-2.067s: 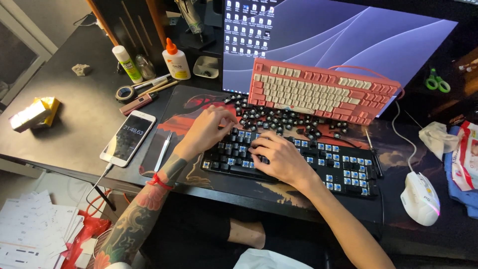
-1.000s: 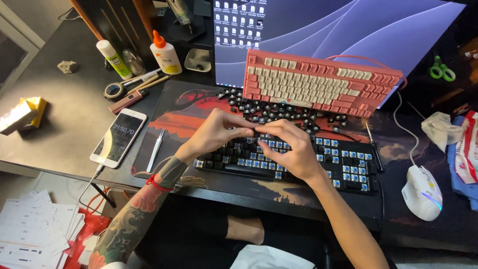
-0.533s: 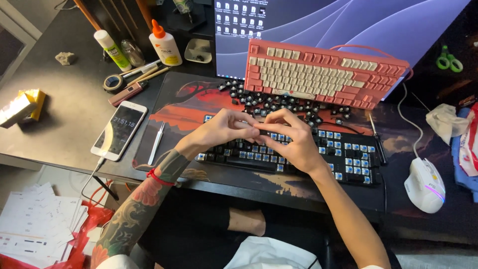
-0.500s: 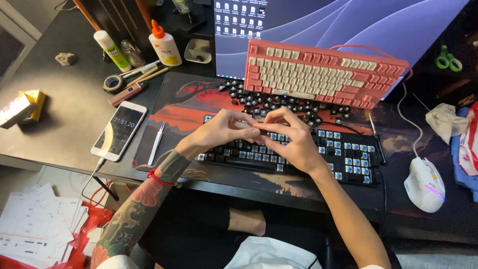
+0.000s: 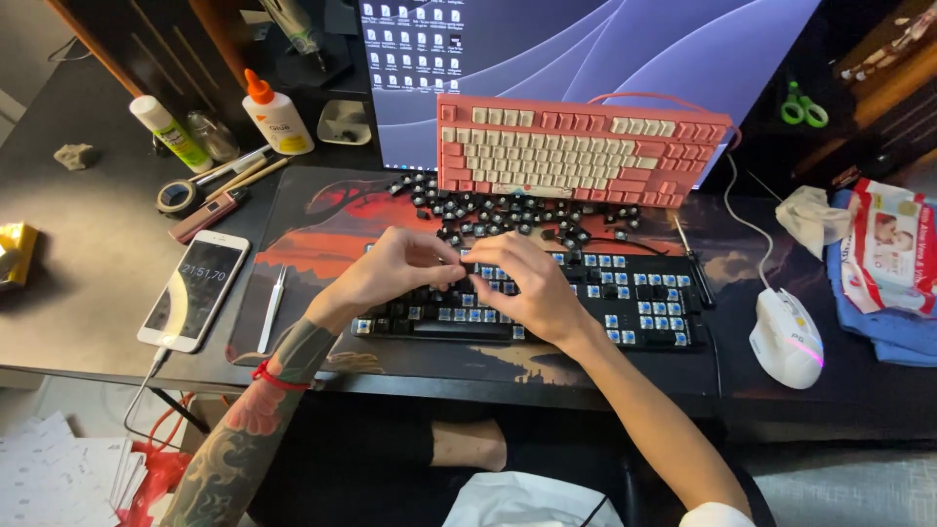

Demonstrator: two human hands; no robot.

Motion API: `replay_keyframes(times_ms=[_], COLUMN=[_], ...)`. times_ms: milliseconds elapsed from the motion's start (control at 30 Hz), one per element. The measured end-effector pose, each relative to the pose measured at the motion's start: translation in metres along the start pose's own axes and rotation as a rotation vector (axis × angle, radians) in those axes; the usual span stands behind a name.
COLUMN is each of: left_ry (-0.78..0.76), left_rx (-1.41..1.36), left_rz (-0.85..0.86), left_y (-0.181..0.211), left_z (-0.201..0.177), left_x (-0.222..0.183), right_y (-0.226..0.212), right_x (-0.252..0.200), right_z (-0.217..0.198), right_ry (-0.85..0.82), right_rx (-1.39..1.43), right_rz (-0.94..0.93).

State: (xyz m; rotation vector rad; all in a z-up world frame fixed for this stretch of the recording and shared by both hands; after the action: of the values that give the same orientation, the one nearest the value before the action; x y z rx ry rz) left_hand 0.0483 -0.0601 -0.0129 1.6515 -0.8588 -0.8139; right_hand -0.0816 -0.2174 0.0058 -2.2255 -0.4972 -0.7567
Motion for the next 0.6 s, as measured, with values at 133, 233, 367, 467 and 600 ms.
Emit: replay_keyframes(times_ms=[133,233,367,467,600], left_ry=[-0.003,0.026,0.127,0.223,0.304], left_rx=[0.019,0.0,-0.058,-0.057,-0.053], left_rz=[0.017,0.059,0.127,0.102,0.117], left_y=[0.003,0.01,-0.004,-0.005,-0.004], left_z=[-0.005,-0.017,-0.046,-0.057,-0.064], left_x=[-0.002,-0.004,0.002,-0.004,-0.011], right_y=[0.003,-0.001,-0.008,-0.007,-0.009], right_x=[-0.001,0.003,0.006,0.002,-0.001], right_z=[0.001,-0.004,-0.003,0.006,0.015], right_ry=[0.0,-0.018,-0.084,-0.139,-0.172], right_rx=[-0.037,-0.022,0.061,0.104,0.156], right_rz=[-0.015,0.011,0.052,0.08,0.123])
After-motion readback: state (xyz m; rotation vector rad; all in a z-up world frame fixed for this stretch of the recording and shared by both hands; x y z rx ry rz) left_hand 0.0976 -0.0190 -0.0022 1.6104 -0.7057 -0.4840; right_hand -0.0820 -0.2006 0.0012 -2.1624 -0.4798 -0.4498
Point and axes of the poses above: each hand's wrist, its own x-axis towards the middle knuckle, its own z-axis out of the palm, y = z × x, the point moved 7 cm from there along x, towards the middle knuckle, and after that the axes turned 1 degree about -z, right-handed, at the moved point
